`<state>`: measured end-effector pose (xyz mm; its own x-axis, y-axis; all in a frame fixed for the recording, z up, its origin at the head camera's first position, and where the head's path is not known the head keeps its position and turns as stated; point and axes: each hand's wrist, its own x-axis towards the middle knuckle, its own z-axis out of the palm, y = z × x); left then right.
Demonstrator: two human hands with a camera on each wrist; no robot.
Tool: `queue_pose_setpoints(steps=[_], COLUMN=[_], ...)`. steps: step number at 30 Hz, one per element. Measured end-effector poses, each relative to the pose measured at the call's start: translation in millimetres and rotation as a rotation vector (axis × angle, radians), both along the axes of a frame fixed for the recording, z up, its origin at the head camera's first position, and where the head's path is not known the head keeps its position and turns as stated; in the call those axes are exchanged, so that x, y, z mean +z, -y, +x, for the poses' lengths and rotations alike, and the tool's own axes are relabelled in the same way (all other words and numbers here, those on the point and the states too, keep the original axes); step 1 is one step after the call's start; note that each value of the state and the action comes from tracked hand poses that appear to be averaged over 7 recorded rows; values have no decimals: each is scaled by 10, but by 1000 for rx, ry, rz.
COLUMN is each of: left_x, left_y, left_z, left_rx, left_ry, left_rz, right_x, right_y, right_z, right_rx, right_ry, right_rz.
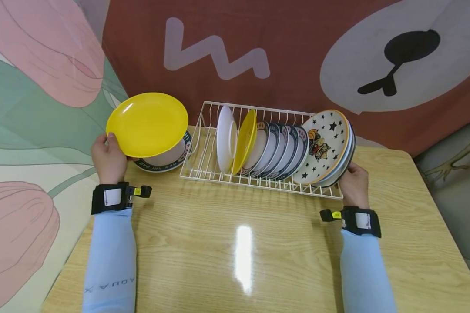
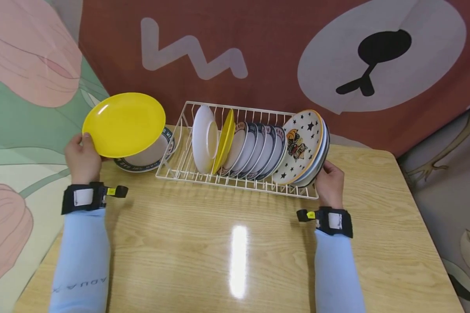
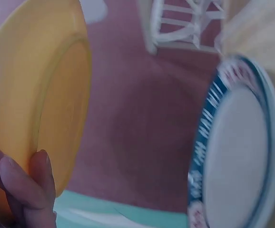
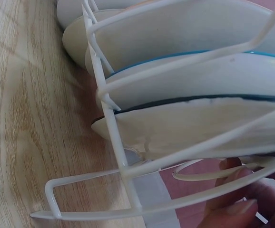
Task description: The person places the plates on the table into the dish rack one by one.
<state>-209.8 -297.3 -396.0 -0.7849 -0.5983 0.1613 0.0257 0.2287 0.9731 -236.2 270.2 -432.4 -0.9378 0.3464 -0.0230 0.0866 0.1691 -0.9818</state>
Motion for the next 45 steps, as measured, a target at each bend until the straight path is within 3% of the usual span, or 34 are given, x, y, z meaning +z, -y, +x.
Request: queue_pose_setpoints(steps=[4, 8, 16, 21, 28, 32, 38, 45], left_x=[162, 288, 381, 410, 348, 258, 176, 132], left_y=[-173, -357, -763, -1053, -1461, -1672, -1868, -1894], left_z=[54, 118, 216, 291, 366, 395, 440, 434], left_rx=[-7, -52, -231, -375, -609, -720, -777, -780], left_ry=[-29, -53, -144, -146, -137, -133, -107, -72], left_rz=[-57, -119, -207, -205, -143, -162, -224, -219], right_x=[-4, -5, -6, 1, -4, 2, 77, 411], right_y=[0, -1, -16, -21, -20, -21, -43, -86], right_z=[8, 13, 9, 14, 7, 6, 25, 174], right_rx=[7, 14, 27, 34, 32, 45, -17, -146], right_ry=[-3, -3, -12, 0, 9, 4, -11, -174], right_rz=[9, 28, 23, 24, 35, 13, 34, -250])
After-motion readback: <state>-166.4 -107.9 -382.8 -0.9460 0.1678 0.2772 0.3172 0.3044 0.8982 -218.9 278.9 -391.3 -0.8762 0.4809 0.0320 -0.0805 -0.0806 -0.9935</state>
